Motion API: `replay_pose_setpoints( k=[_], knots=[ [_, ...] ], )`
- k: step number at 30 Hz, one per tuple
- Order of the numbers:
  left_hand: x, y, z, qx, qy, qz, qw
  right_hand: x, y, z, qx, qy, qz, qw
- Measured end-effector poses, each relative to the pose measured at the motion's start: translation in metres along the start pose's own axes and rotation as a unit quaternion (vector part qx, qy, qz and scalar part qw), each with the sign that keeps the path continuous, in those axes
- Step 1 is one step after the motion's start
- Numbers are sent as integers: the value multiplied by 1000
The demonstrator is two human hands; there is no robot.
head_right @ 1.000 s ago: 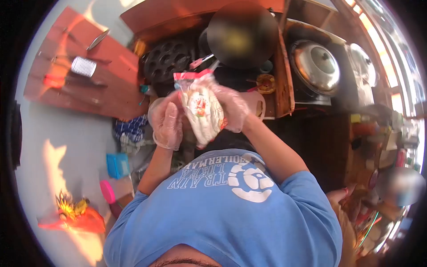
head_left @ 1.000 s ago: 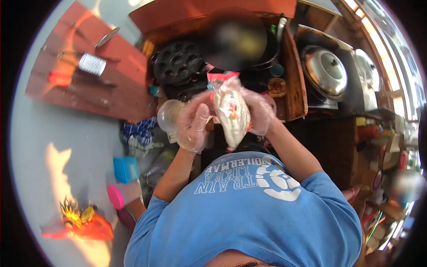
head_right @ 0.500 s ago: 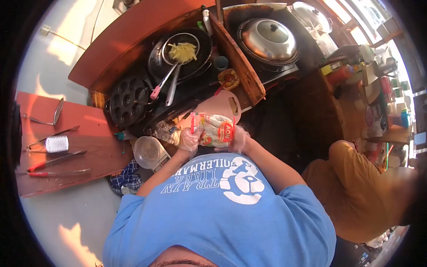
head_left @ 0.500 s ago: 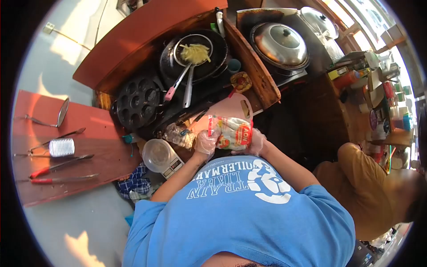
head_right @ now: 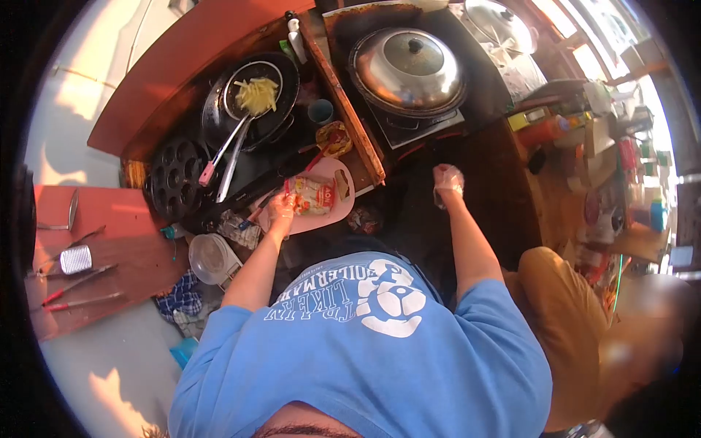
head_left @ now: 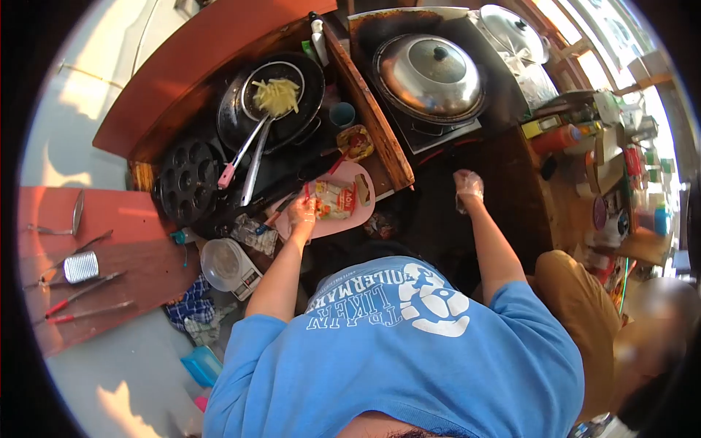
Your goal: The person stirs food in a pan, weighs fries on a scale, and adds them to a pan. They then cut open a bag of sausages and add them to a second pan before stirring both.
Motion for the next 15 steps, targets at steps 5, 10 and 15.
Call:
replay_pose_setpoints(
  k=[5,10,15],
  knots=[
    [33,49,21,-54,123,154,979,-16,-79,-8,160,175,-35,971],
    [57,110,17,-60,-177,149,971,-21,-65,-32,204,242,-112,942],
    [88,117,2,-55,-307,203,928,-26,-70,-28,225,261,-78,936]
  ],
)
Point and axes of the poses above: each hand's wrist, its own y-axis away from the middle knuckle, its own x-axis out of the back of the hand, z = x × y, the point moved 5 cm from there along -y, towards the middle knuckle, and after that the axes turned 11 degrees about -y, right-handed, at the moved point
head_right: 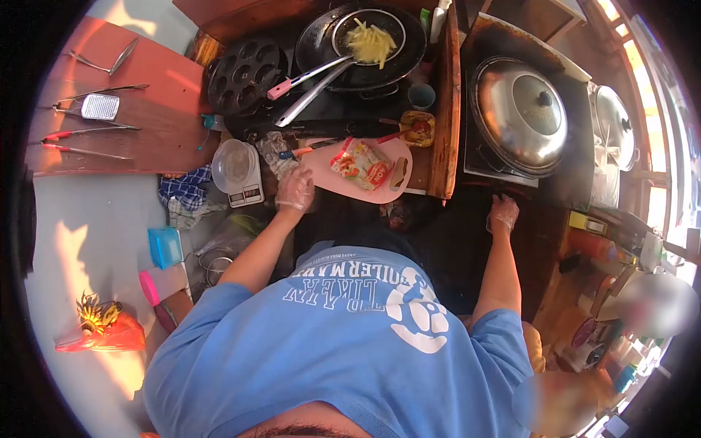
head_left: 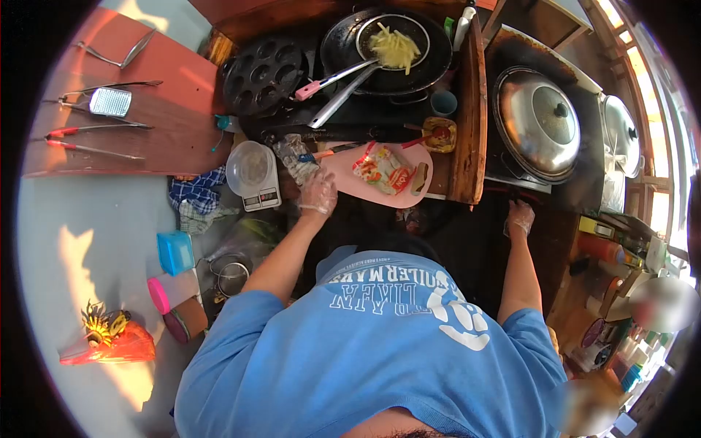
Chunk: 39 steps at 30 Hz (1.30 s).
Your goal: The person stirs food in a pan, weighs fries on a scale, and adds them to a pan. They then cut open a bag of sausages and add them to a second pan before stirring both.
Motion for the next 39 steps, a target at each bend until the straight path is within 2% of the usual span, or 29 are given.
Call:
replay_pose_setpoints(
  k=[1,2,3,4,5,6,8,9,10,11,12,13,15,17,18,19,20,21,22,24,25,27,29,31,32,33,35,37,39],
  knots=[
    [12,-12,1,-43,-47,86,994,2,1,-9,0,3,1,1000],
    [10,-24,-4,-44,-42,86,994,0,5,-7,-107,-97,-20,989],
    [5,-37,-6,-62,-108,85,989,0,10,-4,-210,-193,-37,958],
    [-4,-49,-7,-78,-174,85,978,-9,5,6,-211,-188,-32,959],
    [-14,-63,-8,-78,-167,86,979,-26,7,18,-280,-309,2,909],
    [-34,-76,-15,-68,-173,-11,983,-43,11,32,-342,-425,35,837],
    [-48,-86,-18,-65,-195,-189,960,-50,26,35,-378,-388,4,840],
    [-44,-92,-17,-68,-194,-187,961,-56,39,35,-414,-354,-29,838],
    [-47,-94,-15,-87,-163,-248,951,-65,44,14,-161,-89,-178,967],
    [-50,-94,-15,-106,-133,-308,936,-84,65,-7,117,192,-297,928],
    [-47,-90,-15,-116,-107,-232,960,-66,90,-39,-163,-13,-345,924],
    [-32,-89,-15,-122,-106,-232,959,-48,130,-100,-423,-218,-350,807],
    [3,-82,-19,-41,-38,-348,936,-90,163,-136,-371,-281,-420,779],
    [-10,-60,-27,19,35,-239,970,-80,166,-213,-294,-314,-444,786],
    [-29,-50,-26,57,84,-236,966,-96,147,-236,7,-164,-409,898],
    [-68,-38,-26,77,262,-219,937,-111,142,-261,303,15,-322,897],
    [-58,-40,-15,68,233,-200,949,-87,132,-286,120,-74,-273,952],
    [-47,-44,-4,59,205,-180,960,-59,129,-311,-68,-160,-210,962],
    [-74,-42,-2,45,209,-180,960,-68,122,-315,-78,-161,-199,963],
    [-149,-33,-1,98,367,-181,907,-94,109,-319,17,-197,-135,971],
    [-137,-40,3,84,371,-184,906,-112,109,-309,8,-196,-124,973],
    [-93,-52,17,-94,182,-170,964,-125,111,-299,-6,-281,-89,955],
    [-71,-58,20,-120,215,-120,962,-109,116,-302,5,-315,-47,948],
    [-4,-66,34,-332,186,-4,925,-108,122,-299,-17,-232,-126,964],
    [15,-69,35,-374,212,56,901,-109,122,-300,15,-301,-91,949],
    [30,-74,36,-381,210,56,899,-108,122,-301,12,-306,-86,948],
    [58,-80,48,-485,160,63,857,-90,115,-314,89,-423,-37,901],
    [63,-87,49,-497,180,76,845,-65,111,-331,85,-453,-46,886],
    [52,-93,44,-469,261,127,834,-78,113,-331,-104,-552,-267,783]
  ],
)
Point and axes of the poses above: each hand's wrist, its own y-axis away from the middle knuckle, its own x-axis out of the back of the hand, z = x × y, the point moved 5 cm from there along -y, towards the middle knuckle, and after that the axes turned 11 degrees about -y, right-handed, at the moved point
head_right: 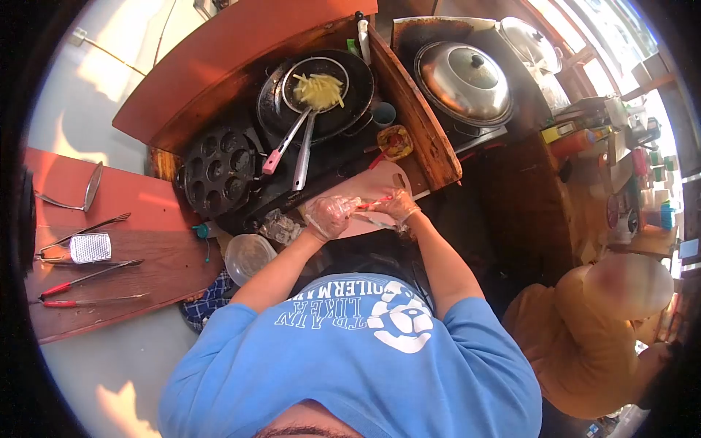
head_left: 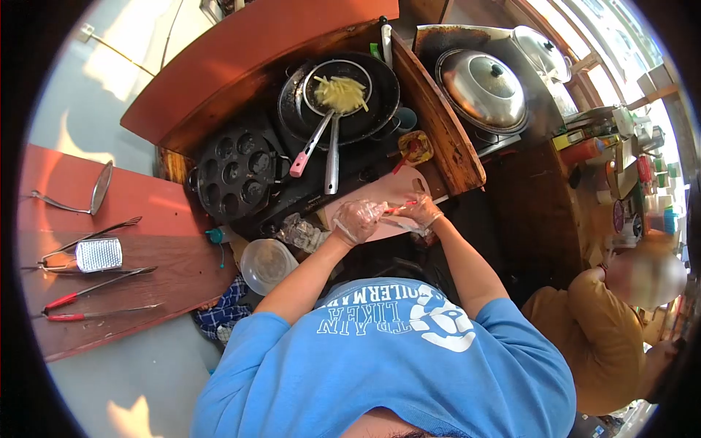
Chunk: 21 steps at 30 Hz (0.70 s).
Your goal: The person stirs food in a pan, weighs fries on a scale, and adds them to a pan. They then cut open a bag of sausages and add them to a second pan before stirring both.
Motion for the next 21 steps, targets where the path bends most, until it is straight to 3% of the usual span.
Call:
replay_pose_setpoints(
  k=[1,2,3,4,5,6,7,8,10,11,13,16,17,19,21],
  knots=[
    [-4,3,0,-1,-4,-3,1000,-4,-11,9,103,-45,-34,993],
    [-9,8,-7,81,17,0,997,-5,-23,28,104,-48,-36,993],
    [-9,12,-13,165,39,2,986,-6,-25,31,129,-85,10,988],
    [-8,14,-12,168,38,-2,985,-4,-25,36,150,-122,56,980],
    [-12,23,-20,255,28,-61,965,-1,-23,39,189,-44,97,976],
    [-15,33,-26,340,18,-119,933,-6,-21,36,183,-47,94,978],
    [-1,25,-22,339,28,-54,939,-3,-20,31,126,52,174,975],
    [4,37,-18,451,-2,-178,874,2,-19,29,70,153,250,954],
    [4,53,-11,412,-32,-229,882,14,-32,50,54,98,239,965],
    [0,56,-11,415,-33,-231,879,21,-50,65,120,161,247,948],
    [-11,56,-3,312,-102,-290,899,15,-48,45,143,212,255,932],
    [-29,46,-4,286,-122,-322,894,6,-41,24,103,196,216,951],
    [-9,15,5,334,-123,-410,840,6,-43,26,102,199,208,952],
    [-10,9,6,339,-127,-370,855,8,-49,30,176,216,176,944],
    [-9,9,6,328,-143,-301,884,12,-59,38,194,169,146,955]
  ],
)
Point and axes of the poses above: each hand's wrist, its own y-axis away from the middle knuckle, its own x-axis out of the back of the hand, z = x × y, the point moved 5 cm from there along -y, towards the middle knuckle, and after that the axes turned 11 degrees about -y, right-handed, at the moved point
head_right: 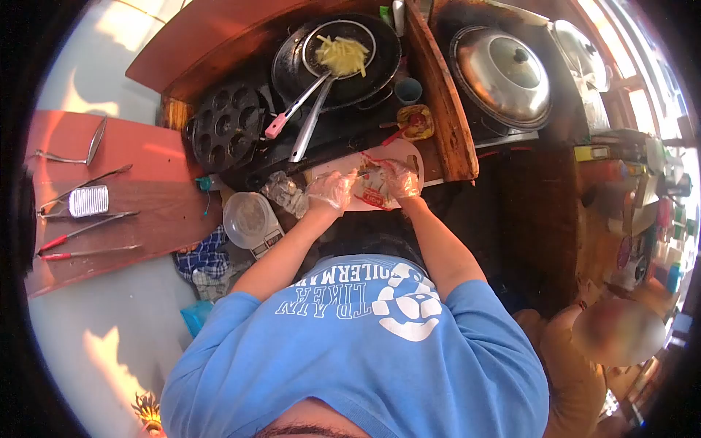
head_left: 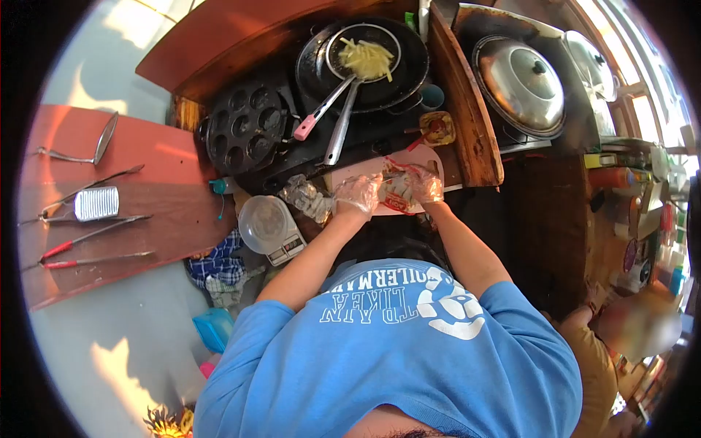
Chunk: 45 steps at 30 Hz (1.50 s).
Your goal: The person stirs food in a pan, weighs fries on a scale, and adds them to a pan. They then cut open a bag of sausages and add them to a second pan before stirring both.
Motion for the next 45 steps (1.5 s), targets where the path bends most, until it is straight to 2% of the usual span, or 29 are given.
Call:
replay_pose_setpoints(
  k=[1,3,4,5,6,7,9,11,12,13,14,15,16,17,19,21,22,23,24,25,27,29,31,33,35,37,39,42,45],
  knots=[
    [-6,-1,-3,7,0,-3,1000,-2,-1,2,12,-56,-7,998],
    [-20,-9,-12,75,-31,-56,995,4,0,9,24,29,-6,999],
    [-37,-10,-29,126,-53,-129,982,10,-2,16,2,-48,4,999],
    [-47,-7,-41,124,-53,-130,982,15,-4,22,-20,-125,16,992],
    [-55,-3,-55,138,-44,-154,977,28,-4,5,54,-6,30,998],
    [-61,1,-59,152,-34,-180,971,35,-4,-7,50,-4,31,998],
    [-55,7,-52,165,9,-178,970,37,-7,-4,-134,-157,12,978],
    [-63,3,-40,124,24,-122,984,37,-13,-8,-141,-98,5,985],
    [-96,1,-38,30,-42,-38,998,33,-16,-12,-147,-31,-16,988],
    [-102,-6,-36,25,-44,-34,998,30,-22,-15,-152,35,-37,987],
    [-104,-15,-37,94,3,-45,995,23,-29,13,-93,137,-46,985],
    [-108,-21,-42,163,51,-54,984,20,-32,17,-88,136,-41,986],
    [-93,-28,-33,79,-25,29,996,21,-31,16,-100,144,-29,984],
    [-86,-26,-32,82,-24,36,996,23,-28,15,-112,153,-19,982],
    [34,-10,8,-64,-3,105,992,35,-14,-9,-121,174,-32,977],
    [130,10,11,-29,8,153,988,40,1,-13,-152,186,-28,970],
    [167,11,1,-10,-12,241,970,39,6,-13,-150,185,-27,971],
    [197,7,-13,9,-30,327,944,30,10,-6,-143,237,-99,956],
    [213,-5,-28,78,-85,294,949,25,15,-3,-134,289,-168,933],
    [224,-17,-44,146,-138,260,944,27,25,-40,-116,246,-132,953],
    [209,-43,-76,185,-197,141,952,21,32,-79,-76,174,-173,966],
    [183,-75,-99,250,-74,-103,960,23,41,-120,-31,187,-210,959],
    [118,-110,-127,151,35,-151,976,28,41,-146,14,200,-246,948],
    [117,-118,-129,152,0,-103,983,34,39,-157,-26,80,-275,958],
    [139,-114,-130,246,20,-52,968,30,29,-158,-71,42,-312,947],
    [186,-103,-103,271,15,-6,962,-3,29,-143,-283,-239,-305,878],
    [223,-100,-77,269,-36,17,962,-26,27,-177,-310,-360,-363,802],
    [249,-105,-57,233,-125,40,964,-52,21,-210,-381,-426,-332,751],
    [260,-102,-45,189,-205,120,953,-35,26,-235,-314,-399,-369,779]
  ],
)
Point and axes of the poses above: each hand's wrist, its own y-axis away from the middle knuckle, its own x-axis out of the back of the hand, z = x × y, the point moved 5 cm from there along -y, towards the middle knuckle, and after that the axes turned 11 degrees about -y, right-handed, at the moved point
